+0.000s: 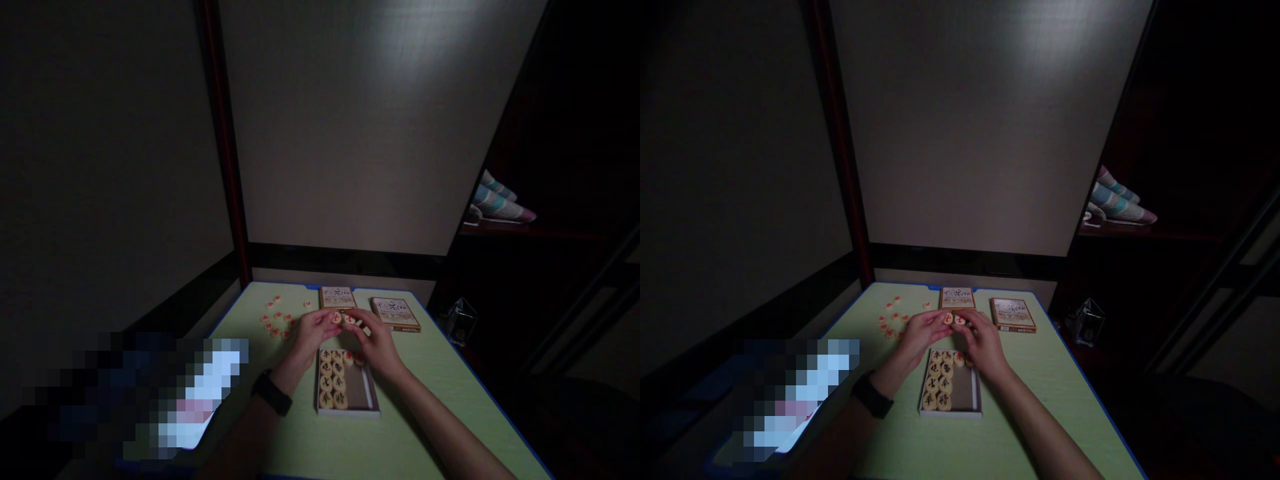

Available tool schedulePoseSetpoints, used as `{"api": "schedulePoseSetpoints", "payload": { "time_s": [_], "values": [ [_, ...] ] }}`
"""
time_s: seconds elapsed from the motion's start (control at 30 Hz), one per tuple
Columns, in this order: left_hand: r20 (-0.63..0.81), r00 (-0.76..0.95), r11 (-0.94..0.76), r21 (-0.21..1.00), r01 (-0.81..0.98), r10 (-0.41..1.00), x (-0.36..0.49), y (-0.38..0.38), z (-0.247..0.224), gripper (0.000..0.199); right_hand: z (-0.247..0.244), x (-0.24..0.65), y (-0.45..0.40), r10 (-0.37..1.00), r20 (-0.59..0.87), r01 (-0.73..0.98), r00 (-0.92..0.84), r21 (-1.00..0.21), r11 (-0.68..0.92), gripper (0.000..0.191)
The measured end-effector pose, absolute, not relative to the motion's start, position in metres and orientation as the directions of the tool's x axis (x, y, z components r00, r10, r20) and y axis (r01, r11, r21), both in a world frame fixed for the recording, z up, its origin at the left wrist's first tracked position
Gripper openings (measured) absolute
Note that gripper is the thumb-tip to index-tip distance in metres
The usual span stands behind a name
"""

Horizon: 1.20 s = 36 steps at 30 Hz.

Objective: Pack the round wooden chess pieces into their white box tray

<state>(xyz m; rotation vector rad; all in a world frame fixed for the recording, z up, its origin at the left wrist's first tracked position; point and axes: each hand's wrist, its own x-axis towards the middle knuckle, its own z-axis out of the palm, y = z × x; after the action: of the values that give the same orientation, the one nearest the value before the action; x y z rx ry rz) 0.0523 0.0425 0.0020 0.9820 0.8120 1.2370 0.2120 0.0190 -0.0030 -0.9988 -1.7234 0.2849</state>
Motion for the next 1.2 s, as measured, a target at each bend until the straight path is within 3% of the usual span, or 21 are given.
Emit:
{"api": "schedulePoseSetpoints", "payload": {
  "time_s": [0.17, 0.33, 0.73, 0.9, 1.03, 1.13, 1.2],
  "values": [
    [0.029, 0.259, 0.073, 0.924, -0.375, 0.965, 0.055, 0.037, 0.005, 0.019, -0.006, 0.210, 0.016, 0.626, 0.767, 0.593, -0.138, -0.443, 0.672, 0.020],
    [-0.024, 0.355, 0.153, 0.927, -0.343, 0.935, 0.056, 0.031, 0.008, 0.026, -0.010, 0.211, 0.018, 0.599, 0.784, 0.626, -0.164, -0.386, 0.677, 0.023],
    [0.048, 0.249, 0.030, 0.954, -0.300, 0.967, 0.060, 0.040, -0.002, 0.036, -0.008, 0.212, 0.010, 0.571, 0.752, 0.743, -0.329, -0.167, 0.648, 0.030],
    [0.091, 0.225, -0.014, 0.946, -0.324, 0.970, 0.060, 0.042, -0.003, 0.036, -0.006, 0.214, 0.013, 0.594, 0.733, 0.723, -0.332, -0.207, 0.659, 0.028],
    [0.088, 0.213, 0.004, 0.918, -0.398, 0.973, 0.056, 0.037, 0.006, 0.035, 0.009, 0.221, 0.003, 0.658, 0.712, 0.702, -0.245, -0.338, 0.627, 0.019],
    [0.074, 0.187, 0.016, 0.899, -0.438, 0.980, 0.053, 0.035, 0.013, 0.031, 0.017, 0.227, -0.019, 0.777, 0.580, 0.725, -0.243, -0.423, 0.543, 0.010],
    [0.059, 0.174, 0.022, 0.903, -0.430, 0.983, 0.053, 0.034, 0.016, 0.029, 0.015, 0.228, -0.035, 0.826, 0.460, 0.763, -0.326, -0.388, 0.517, 0.009]
  ]
}}
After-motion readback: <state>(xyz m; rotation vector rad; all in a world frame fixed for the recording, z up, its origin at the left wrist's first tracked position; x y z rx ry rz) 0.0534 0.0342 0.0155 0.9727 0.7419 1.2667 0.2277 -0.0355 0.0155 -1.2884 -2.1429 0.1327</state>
